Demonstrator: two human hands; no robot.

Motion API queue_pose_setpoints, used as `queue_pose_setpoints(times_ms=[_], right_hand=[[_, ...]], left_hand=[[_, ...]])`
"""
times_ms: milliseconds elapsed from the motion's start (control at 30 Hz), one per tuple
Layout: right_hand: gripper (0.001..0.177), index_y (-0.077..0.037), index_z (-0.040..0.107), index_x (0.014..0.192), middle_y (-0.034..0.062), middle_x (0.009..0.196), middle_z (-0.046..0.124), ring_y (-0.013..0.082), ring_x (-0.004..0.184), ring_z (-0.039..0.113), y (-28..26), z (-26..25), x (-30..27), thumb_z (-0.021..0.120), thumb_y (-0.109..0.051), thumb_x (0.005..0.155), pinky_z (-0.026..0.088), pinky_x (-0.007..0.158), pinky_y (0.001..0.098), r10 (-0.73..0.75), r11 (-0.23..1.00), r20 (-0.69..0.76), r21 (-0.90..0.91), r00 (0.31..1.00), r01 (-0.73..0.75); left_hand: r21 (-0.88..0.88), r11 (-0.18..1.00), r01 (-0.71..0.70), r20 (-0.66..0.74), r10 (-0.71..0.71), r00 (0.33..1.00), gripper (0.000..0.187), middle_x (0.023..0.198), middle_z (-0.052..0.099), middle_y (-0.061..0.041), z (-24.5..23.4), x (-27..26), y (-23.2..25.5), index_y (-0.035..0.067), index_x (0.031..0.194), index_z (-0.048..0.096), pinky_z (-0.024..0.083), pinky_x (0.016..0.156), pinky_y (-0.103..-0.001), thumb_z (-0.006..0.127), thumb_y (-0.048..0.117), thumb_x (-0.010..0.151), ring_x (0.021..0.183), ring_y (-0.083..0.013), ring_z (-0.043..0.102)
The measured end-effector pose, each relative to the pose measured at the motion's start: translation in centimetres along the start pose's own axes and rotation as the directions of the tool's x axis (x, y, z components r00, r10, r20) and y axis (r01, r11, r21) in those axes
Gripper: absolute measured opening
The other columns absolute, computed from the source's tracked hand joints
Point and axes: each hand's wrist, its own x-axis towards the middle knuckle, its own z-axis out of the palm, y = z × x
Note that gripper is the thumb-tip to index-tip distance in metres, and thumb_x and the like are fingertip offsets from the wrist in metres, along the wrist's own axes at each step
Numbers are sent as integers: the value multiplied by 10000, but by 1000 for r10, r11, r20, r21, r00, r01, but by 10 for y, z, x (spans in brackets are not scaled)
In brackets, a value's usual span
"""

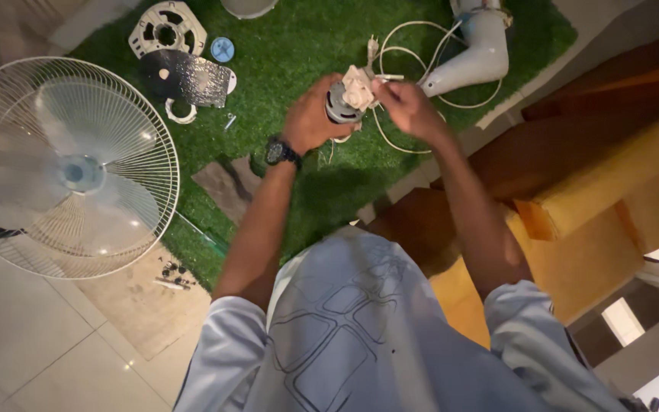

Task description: The person disassembles and reassembles a fan motor on a green mat, using a screwdriver to remove and tighten screws, handling wires and small parts, and placing components back together.

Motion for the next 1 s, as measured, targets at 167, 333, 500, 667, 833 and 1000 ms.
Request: queue_pose_setpoints(times_ms=[167,333,500,667,833,1000], right_hand=[[437,-28,744,1034,51,689,638,161,611,561,-17,16,-17,688,-457,972,449,572,357,-198,975,-162,-132,967,178],[430,-16,752,997,157,809,697,233,713,652,-29,17,-14,756,-443,948,513,660,390,-337,911,-212,-318,917,262],[486,-47,754,983,151,825,737,241,724,681,-43,11,-5,763,-528,916,518,710,408,-80,970,-130,-239,988,47],[458,-53,761,1037,133,809,744,233,682,701,-45,12,1,766,-482,880,531,646,393,-119,967,-154,-242,981,79],[414,2,749,1035,58,779,710,108,655,640,-26,11,11,797,-397,932,490,581,303,-357,931,-166,-141,919,337],[343,-37,776,1023,-51,609,564,48,530,416,-5,11,20,757,-373,954,288,477,278,-170,985,-120,1,978,171]], left_hand=[[-14,999,-32,-28,32,999,960,1314,676,-175,-1,1,-4,71,1421,514,541,987,-436,950,425,642,1173,-346,681],[-21,1000,-15,-49,14,999,956,1321,682,-165,3,-1,-9,87,1429,524,542,998,-443,939,442,644,1183,-350,683],[14,999,35,-55,-35,998,958,1315,687,-160,2,1,-7,103,1431,525,541,981,-444,937,443,636,1164,-343,689],[-1,1000,27,-80,-27,996,997,1272,696,-180,4,2,-11,90,1436,506,553,969,-445,947,455,620,1137,-348,701],[-14,1000,-7,-88,6,996,978,1274,708,-182,2,2,-17,78,1431,518,562,965,-435,949,428,626,1139,-339,707],[-55,998,-26,-75,22,997,970,1244,712,-172,1,5,-14,71,1421,513,557,968,-424,948,415,625,1123,-326,715]])
